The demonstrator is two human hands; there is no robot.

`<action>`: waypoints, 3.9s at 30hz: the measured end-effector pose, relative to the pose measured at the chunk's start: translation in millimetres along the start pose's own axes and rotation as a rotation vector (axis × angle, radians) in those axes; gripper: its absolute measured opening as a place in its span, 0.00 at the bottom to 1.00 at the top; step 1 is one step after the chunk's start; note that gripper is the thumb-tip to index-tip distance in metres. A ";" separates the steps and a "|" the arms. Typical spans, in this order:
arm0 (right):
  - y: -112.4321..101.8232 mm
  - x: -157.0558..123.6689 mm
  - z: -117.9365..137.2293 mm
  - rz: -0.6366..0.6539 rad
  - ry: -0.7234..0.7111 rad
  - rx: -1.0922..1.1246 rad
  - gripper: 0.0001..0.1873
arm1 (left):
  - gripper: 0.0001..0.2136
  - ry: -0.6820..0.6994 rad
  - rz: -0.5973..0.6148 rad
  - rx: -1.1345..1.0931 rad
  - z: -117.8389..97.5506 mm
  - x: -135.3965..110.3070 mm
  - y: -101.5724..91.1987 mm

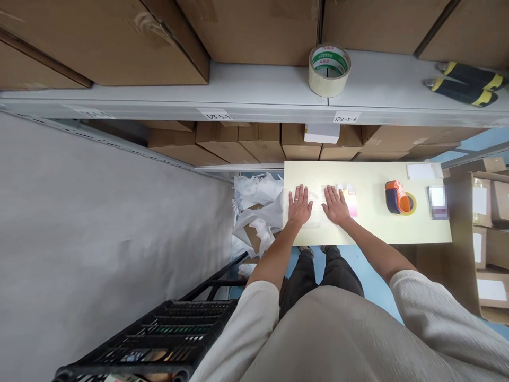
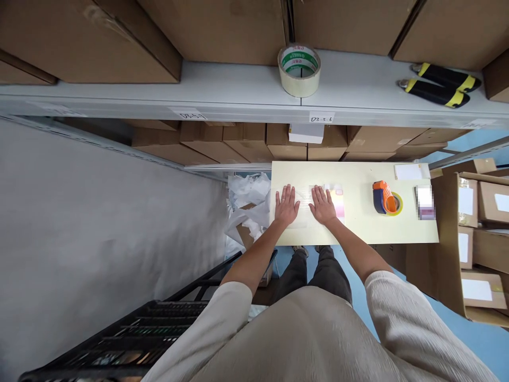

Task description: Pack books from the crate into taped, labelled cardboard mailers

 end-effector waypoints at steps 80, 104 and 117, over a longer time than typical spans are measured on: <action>-10.1 -45.4 14.9 -0.154 0.248 -0.056 0.34 | 0.23 -0.100 -0.152 -0.197 24.2 -54.0 -74.4; -14.6 -83.2 -71.6 -0.434 0.574 0.391 0.35 | 0.21 0.140 0.180 -0.289 -123.6 -37.2 18.0; -47.8 -53.2 -29.4 -0.508 0.396 0.785 0.27 | 0.20 -0.170 -0.041 -0.637 -88.4 -42.3 -10.5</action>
Point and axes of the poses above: each hand's wrist, its own x-axis towards the middle knuckle, its own y-axis out of the palm, z = x × y, the point moved 2 cm from there along x, towards the middle knuckle, and after that the axes turned 13 degrees about -y, right-handed, at the moved point
